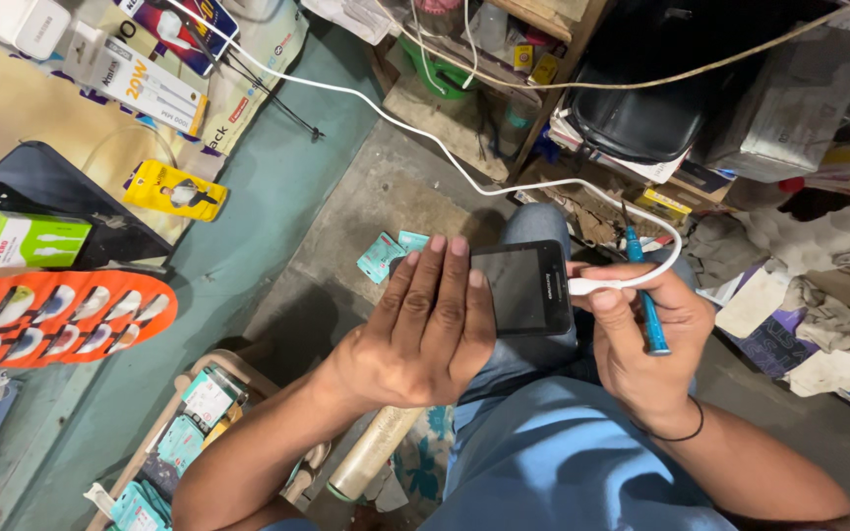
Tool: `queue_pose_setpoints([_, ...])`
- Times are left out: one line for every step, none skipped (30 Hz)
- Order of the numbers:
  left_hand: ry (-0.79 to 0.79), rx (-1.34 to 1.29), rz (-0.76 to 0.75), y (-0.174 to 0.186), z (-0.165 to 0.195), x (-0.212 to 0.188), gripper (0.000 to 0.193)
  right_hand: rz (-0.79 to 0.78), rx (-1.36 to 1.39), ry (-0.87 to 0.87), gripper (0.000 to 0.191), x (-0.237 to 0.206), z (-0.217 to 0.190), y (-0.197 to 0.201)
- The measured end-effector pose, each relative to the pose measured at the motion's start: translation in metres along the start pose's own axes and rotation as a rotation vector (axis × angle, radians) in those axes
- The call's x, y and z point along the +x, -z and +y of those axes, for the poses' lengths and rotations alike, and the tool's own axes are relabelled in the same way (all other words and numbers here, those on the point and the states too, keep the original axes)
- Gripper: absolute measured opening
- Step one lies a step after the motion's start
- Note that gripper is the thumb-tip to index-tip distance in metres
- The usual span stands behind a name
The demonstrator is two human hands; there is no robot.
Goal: The person disassembles a black smartphone, removes the back cover, and uses a blue screwdriver to adjust internal components while the device is connected to a charger. They repeatedly open and close the phone, inspect the motherboard, and reattach the back cover.
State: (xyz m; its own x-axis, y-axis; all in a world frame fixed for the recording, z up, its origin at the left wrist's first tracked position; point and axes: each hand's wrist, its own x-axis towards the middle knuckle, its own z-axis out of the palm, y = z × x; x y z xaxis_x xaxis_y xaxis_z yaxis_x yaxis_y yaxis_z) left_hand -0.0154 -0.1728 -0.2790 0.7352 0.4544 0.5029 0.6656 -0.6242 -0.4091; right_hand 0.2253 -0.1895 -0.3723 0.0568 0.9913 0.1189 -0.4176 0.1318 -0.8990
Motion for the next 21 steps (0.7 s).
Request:
queue_pose_setpoints([-0.001, -0.001, 0.003, 0.0001, -0.0003, 0.0001, 0.018, 0.004, -0.012, -0.002, 0.014, 0.0000, -0.0010, -0.0001])
queue_pose_setpoints([-0.001, -0.002, 0.007, 0.0002, -0.0003, 0.0001, 0.017, -0.001, -0.026, 0.002, 0.014, 0.0000, -0.0020, 0.0000])
queue_pose_setpoints([-0.003, -0.002, 0.010, 0.0002, -0.0005, 0.0001, 0.017, -0.005, -0.038, 0.006, 0.013, 0.0001, -0.0029, 0.0002])
queue_pose_setpoints([-0.003, -0.007, 0.014, 0.0002, -0.0004, 0.0001, 0.017, -0.010, -0.051, 0.010, 0.013, 0.0002, -0.0038, 0.0004])
queue_pose_setpoints([-0.002, -0.011, 0.017, 0.0003, -0.0002, -0.0001, 0.017, -0.014, -0.052, 0.014, 0.012, 0.0000, -0.0047, 0.0007])
queue_pose_setpoints([-0.002, -0.015, 0.020, 0.0004, -0.0002, -0.0002, 0.018, -0.018, -0.052, 0.019, 0.011, -0.0001, -0.0054, 0.0011])
queue_pose_setpoints([-0.004, -0.007, 0.027, 0.0004, -0.0002, -0.0003, 0.017, -0.023, -0.052, 0.023, 0.010, -0.0003, -0.0060, 0.0013])
queue_pose_setpoints([-0.006, 0.000, 0.033, 0.0004, -0.0001, -0.0002, 0.017, -0.023, -0.043, 0.022, 0.010, -0.0005, -0.0063, 0.0015])
queue_pose_setpoints([-0.008, 0.008, 0.040, 0.0004, 0.0000, 0.0000, 0.017, -0.022, -0.034, 0.021, 0.010, -0.0007, -0.0065, 0.0017])
queue_pose_setpoints([-0.006, 0.008, 0.045, 0.0002, 0.0001, 0.0004, 0.017, -0.022, -0.025, 0.021, 0.010, -0.0008, -0.0064, 0.0019])
queue_pose_setpoints([-0.004, 0.008, 0.051, 0.0002, 0.0001, 0.0010, 0.017, -0.023, -0.028, 0.030, 0.010, -0.0008, -0.0060, 0.0020])
queue_pose_setpoints([-0.002, 0.008, 0.056, 0.0003, 0.0000, 0.0017, 0.016, -0.024, -0.030, 0.040, 0.010, -0.0007, -0.0054, 0.0020])
queue_pose_setpoints([-0.001, 0.004, 0.054, 0.0006, 0.0000, 0.0023, 0.016, -0.025, -0.034, 0.049, 0.010, -0.0006, -0.0048, 0.0021])
queue_pose_setpoints([-0.001, 0.001, 0.052, 0.0011, -0.0002, 0.0030, 0.017, -0.031, -0.033, 0.061, 0.010, -0.0006, -0.0042, 0.0022])
queue_pose_setpoints([-0.001, -0.003, 0.051, 0.0015, -0.0005, 0.0037, 0.017, -0.036, -0.033, 0.074, 0.009, -0.0005, -0.0037, 0.0024])
queue_pose_setpoints([-0.002, -0.005, 0.051, 0.0020, -0.0007, 0.0043, 0.017, -0.041, -0.033, 0.087, 0.009, -0.0005, -0.0033, 0.0026])
queue_pose_setpoints([-0.003, -0.007, 0.051, 0.0026, -0.0009, 0.0047, 0.017, -0.036, -0.045, 0.089, 0.010, -0.0008, -0.0033, 0.0027])
queue_pose_setpoints([-0.004, -0.009, 0.051, 0.0030, -0.0012, 0.0049, 0.017, -0.031, -0.057, 0.092, 0.010, -0.0008, -0.0034, 0.0026])
queue_pose_setpoints([-0.005, -0.010, 0.043, 0.0032, -0.0015, 0.0048, 0.018, -0.026, -0.069, 0.094, 0.010, -0.0008, -0.0037, 0.0024])
queue_pose_setpoints([-0.006, -0.010, 0.035, 0.0032, -0.0017, 0.0043, 0.018, -0.014, -0.064, 0.081, 0.011, -0.0003, -0.0039, 0.0019])
queue_pose_setpoints([-0.007, -0.011, 0.026, 0.0031, -0.0019, 0.0033, 0.019, -0.002, -0.058, 0.066, 0.012, 0.0007, -0.0039, 0.0013])
